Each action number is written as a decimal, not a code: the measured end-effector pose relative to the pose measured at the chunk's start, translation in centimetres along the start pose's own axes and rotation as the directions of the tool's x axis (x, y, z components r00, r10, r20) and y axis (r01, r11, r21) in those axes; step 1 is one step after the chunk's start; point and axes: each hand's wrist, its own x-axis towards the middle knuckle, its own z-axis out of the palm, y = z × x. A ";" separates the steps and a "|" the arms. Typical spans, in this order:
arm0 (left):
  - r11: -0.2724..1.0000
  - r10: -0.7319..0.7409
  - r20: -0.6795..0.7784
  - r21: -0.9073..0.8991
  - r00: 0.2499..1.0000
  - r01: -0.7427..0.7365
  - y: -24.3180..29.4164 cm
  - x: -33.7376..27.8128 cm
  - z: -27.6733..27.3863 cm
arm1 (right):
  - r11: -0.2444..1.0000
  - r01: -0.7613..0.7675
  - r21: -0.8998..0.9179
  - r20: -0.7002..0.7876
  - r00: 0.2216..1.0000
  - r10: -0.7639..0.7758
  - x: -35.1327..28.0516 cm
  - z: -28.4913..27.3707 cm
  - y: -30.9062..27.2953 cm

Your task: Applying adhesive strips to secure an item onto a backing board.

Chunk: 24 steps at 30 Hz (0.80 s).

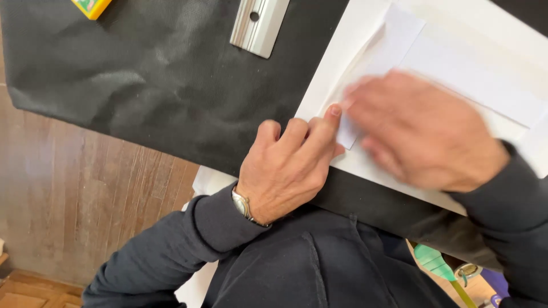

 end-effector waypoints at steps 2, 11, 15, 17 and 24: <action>1.000 0.015 -0.035 -0.008 0.999 -0.016 -0.2 0.5 -0.1 | 0.988 0.065 0.138 0.050 0.996 -0.072 0.0 0.7 -0.3; 0.998 -0.008 0.009 -0.060 1.000 0.008 -0.1 0.0 0.3 | 0.998 0.020 0.061 0.241 0.970 -0.034 0.8 0.9 4.0; 0.999 0.020 0.002 -0.040 1.000 -0.020 -0.1 -0.1 0.0 | 1.000 -0.011 -0.025 0.144 0.989 0.014 1.7 -0.8 3.9; 0.999 0.016 0.008 -0.035 1.000 -0.016 -0.2 -0.3 0.3 | 0.997 -0.026 -0.067 0.162 0.986 0.036 1.4 -0.5 3.4; 0.994 0.022 -0.036 -0.103 0.999 -0.026 -0.6 -1.6 0.5 | 0.988 0.020 -0.152 0.099 0.995 -0.005 0.6 -0.1 2.6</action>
